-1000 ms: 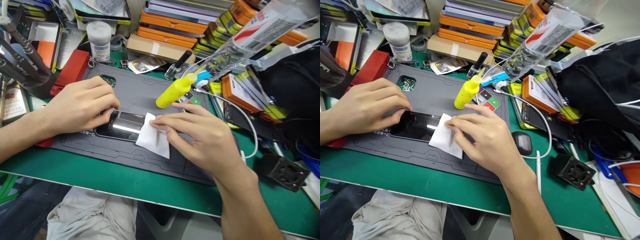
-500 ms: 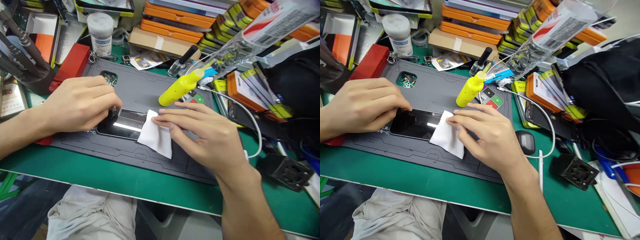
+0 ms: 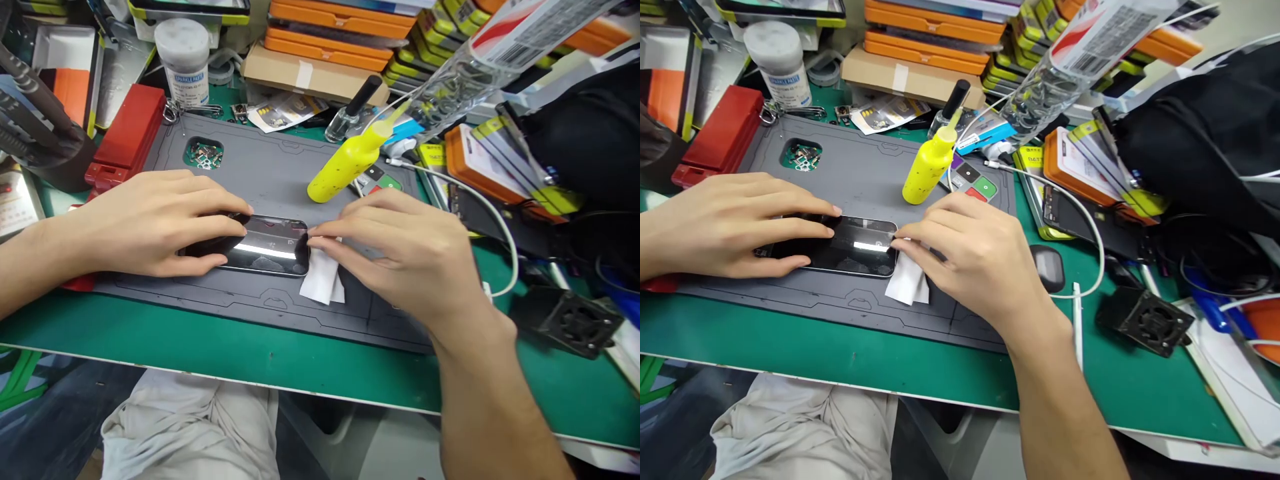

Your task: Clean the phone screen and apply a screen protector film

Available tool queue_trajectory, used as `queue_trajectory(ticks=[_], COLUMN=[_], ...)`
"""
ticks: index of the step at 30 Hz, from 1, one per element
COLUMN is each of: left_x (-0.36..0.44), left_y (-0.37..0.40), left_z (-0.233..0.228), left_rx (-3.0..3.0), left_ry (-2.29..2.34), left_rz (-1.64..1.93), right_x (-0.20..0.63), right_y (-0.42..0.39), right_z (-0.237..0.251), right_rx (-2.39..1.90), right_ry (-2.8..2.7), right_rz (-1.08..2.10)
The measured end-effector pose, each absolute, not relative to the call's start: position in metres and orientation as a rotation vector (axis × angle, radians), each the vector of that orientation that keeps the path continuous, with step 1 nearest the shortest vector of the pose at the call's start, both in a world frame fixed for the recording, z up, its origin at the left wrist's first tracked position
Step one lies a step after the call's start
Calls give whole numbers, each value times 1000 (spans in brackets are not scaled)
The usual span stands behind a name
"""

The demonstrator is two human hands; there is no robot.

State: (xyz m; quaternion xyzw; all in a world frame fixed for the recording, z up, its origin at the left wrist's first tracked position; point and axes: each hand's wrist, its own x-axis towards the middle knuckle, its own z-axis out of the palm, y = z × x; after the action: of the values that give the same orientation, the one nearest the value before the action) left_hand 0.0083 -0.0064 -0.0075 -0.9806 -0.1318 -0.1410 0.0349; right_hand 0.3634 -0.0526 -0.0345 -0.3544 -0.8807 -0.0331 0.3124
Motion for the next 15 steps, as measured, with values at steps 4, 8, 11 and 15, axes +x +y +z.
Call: queue_trajectory(ticks=[4, 8, 11, 15], left_x=[8, 9, 8, 5], left_y=[-7, -6, -6, -7], left_z=[-6, -2, -1, -2], left_rx=[-2982, -2939, -2938, -2938], left_ry=[-385, -301, -291, -313], left_rz=[-383, -414, -404, -422], right_x=[362, 362, 363, 365], right_y=[-52, -52, -50, -48], right_z=[-41, -44, -44, -41], right_rx=[-1045, -1075, -1085, -1068], right_ry=[-2340, -2358, -2358, -2386], right_rz=[-69, -22, 20, 94])
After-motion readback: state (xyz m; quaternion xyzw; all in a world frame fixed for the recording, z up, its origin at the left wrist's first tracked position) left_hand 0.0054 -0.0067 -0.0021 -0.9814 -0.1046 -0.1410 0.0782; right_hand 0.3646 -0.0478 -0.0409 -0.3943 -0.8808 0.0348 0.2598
